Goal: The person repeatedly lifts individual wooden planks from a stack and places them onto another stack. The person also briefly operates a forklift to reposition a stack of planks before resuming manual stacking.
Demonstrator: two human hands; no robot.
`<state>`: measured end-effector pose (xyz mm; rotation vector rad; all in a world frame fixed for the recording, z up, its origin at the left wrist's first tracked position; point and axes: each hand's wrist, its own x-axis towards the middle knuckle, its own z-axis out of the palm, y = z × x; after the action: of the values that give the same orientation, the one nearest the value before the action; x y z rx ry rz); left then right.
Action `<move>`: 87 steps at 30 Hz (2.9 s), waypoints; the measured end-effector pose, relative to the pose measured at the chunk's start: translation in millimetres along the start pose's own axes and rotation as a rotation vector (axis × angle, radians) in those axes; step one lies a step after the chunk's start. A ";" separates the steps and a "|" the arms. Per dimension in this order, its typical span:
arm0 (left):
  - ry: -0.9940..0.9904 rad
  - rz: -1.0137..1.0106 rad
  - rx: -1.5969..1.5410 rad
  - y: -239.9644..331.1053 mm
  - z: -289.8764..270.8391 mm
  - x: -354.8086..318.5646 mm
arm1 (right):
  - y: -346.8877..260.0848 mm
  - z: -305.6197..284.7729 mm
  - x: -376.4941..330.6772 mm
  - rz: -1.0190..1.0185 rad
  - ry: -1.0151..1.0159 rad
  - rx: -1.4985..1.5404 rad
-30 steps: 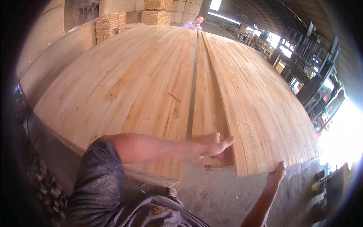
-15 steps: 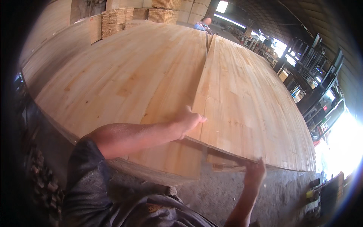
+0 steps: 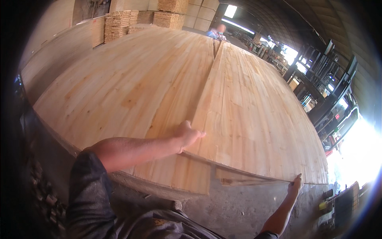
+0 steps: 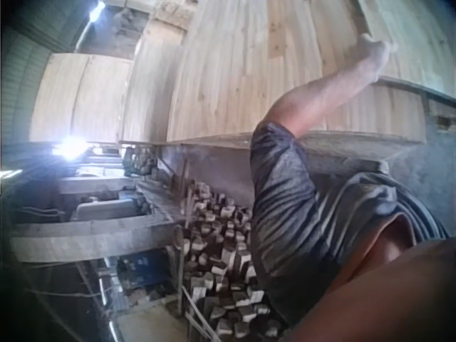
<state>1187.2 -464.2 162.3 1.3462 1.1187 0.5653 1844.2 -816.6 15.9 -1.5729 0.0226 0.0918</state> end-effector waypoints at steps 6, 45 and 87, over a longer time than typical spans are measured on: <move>0.027 0.022 0.043 -1.7 -14.8 -8.9 | 2.6 -8.8 -47.2 -0.479 -0.125 -0.186; 1.091 -0.253 1.092 -354.0 -1078.5 -166.7 | 95.2 -146.3 -661.0 0.062 0.224 0.198; 1.144 -0.402 1.166 -370.0 -1063.2 -194.1 | 79.0 238.6 -434.0 -0.727 -0.094 -1.512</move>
<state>82.3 -207.3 27.4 1.6469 2.8844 0.3361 1395.5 -597.6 -31.7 -2.9535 -0.8689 -0.5104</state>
